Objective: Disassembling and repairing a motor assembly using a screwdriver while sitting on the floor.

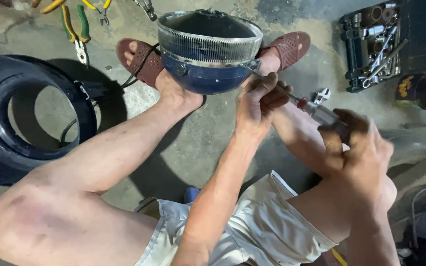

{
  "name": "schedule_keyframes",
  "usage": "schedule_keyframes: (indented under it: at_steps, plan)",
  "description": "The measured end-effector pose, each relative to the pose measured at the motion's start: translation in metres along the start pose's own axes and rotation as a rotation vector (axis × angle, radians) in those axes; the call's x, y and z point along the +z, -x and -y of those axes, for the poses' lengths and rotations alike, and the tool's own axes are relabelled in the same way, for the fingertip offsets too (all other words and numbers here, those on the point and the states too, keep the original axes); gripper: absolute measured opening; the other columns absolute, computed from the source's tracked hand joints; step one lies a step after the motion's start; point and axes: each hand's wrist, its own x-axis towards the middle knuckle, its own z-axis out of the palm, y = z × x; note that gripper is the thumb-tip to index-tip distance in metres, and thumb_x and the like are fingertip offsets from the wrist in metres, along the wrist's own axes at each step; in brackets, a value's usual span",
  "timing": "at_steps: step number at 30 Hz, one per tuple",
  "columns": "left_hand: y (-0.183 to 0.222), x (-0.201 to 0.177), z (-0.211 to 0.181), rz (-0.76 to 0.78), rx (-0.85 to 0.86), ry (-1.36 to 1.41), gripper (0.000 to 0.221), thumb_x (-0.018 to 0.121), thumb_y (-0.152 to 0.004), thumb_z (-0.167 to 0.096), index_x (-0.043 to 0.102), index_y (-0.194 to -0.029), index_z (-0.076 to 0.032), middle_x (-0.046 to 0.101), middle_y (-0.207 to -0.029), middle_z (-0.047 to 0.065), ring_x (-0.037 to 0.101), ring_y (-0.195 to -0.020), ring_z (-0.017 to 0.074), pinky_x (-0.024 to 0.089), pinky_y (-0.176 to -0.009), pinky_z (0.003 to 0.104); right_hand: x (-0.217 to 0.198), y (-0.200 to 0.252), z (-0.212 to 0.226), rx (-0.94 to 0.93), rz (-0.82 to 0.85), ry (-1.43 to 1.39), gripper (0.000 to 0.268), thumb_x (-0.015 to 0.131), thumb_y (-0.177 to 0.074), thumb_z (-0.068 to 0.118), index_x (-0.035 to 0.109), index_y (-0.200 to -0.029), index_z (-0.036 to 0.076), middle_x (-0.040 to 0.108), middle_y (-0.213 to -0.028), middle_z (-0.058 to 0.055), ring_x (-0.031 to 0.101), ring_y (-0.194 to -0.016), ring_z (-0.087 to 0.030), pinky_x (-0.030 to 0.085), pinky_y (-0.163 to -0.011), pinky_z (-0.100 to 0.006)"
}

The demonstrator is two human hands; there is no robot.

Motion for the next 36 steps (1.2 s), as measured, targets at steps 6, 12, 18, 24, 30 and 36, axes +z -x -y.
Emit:
schedule_keyframes:
  at_steps: [6, 12, 18, 24, 30, 36]
  plan:
    - [-0.007, -0.009, 0.000, 0.119, 0.023, 0.035, 0.018, 0.063, -0.101, -0.006, 0.058, -0.110, 0.008, 0.064, -0.097, 0.017, 0.075, -0.083, 0.0288, 0.065, -0.068, 0.027, -0.009, -0.027, -0.001, 0.327, -0.045, 0.157, 0.051, 0.059, -0.118, 0.032, 0.075, -0.082, -0.001, 0.067, -0.067, -0.015, 0.054, -0.052, -0.032, 0.046, -0.059, -0.040]
    - [-0.008, -0.007, -0.006, 0.091, 0.016, 0.047, 0.015, 0.062, -0.102, -0.005, 0.058, -0.108, 0.007, 0.068, -0.093, 0.018, 0.076, -0.084, 0.0290, 0.066, -0.067, 0.027, -0.015, -0.036, -0.021, -0.549, -0.134, 0.891, 0.063, 0.054, -0.110, 0.066, 0.074, -0.118, 0.007, 0.069, -0.096, -0.005, 0.055, -0.059, -0.007, 0.041, -0.041, -0.021]
    - [-0.014, -0.012, -0.004, 0.169, 0.040, 0.103, 0.014, 0.067, -0.100, -0.006, 0.067, -0.108, 0.006, 0.073, -0.091, 0.015, 0.078, -0.082, 0.0290, 0.068, -0.069, 0.030, -0.019, -0.057, -0.016, -0.584, -0.057, 0.834, 0.045, 0.084, -0.119, 0.037, 0.064, -0.087, 0.014, 0.050, -0.064, 0.003, 0.031, -0.045, -0.011, 0.025, -0.047, -0.029]
    - [-0.016, -0.004, -0.011, 0.157, 0.058, 0.099, 0.015, 0.064, -0.101, -0.003, 0.062, -0.102, 0.012, 0.071, -0.088, 0.020, 0.077, -0.079, 0.0290, 0.069, -0.069, 0.027, -0.038, -0.072, 0.024, 0.287, 0.437, 0.167, 0.021, 0.069, -0.101, 0.014, 0.077, -0.099, -0.005, 0.055, -0.052, -0.013, 0.040, -0.043, -0.021, 0.031, -0.042, -0.037]
    - [-0.018, -0.010, -0.005, 0.118, 0.075, 0.076, 0.018, 0.070, -0.098, -0.008, 0.066, -0.100, 0.009, 0.075, -0.080, 0.018, 0.078, -0.074, 0.0247, 0.066, -0.062, 0.026, -0.026, -0.059, -0.003, -0.874, -0.075, 1.281, 0.007, 0.078, -0.099, 0.017, 0.077, -0.105, 0.020, 0.051, -0.098, 0.002, 0.044, -0.083, -0.012, 0.034, -0.069, -0.024]
    - [-0.021, -0.015, -0.009, 0.138, 0.055, 0.082, 0.014, 0.067, -0.100, -0.008, 0.064, -0.104, 0.005, 0.069, -0.091, 0.014, 0.077, -0.076, 0.0239, 0.066, -0.062, 0.026, -0.021, -0.087, 0.006, 0.375, 0.672, 0.207, 0.061, 0.055, -0.109, 0.032, 0.080, -0.071, -0.009, 0.047, -0.040, -0.011, 0.034, -0.030, -0.021, 0.022, -0.032, -0.032]
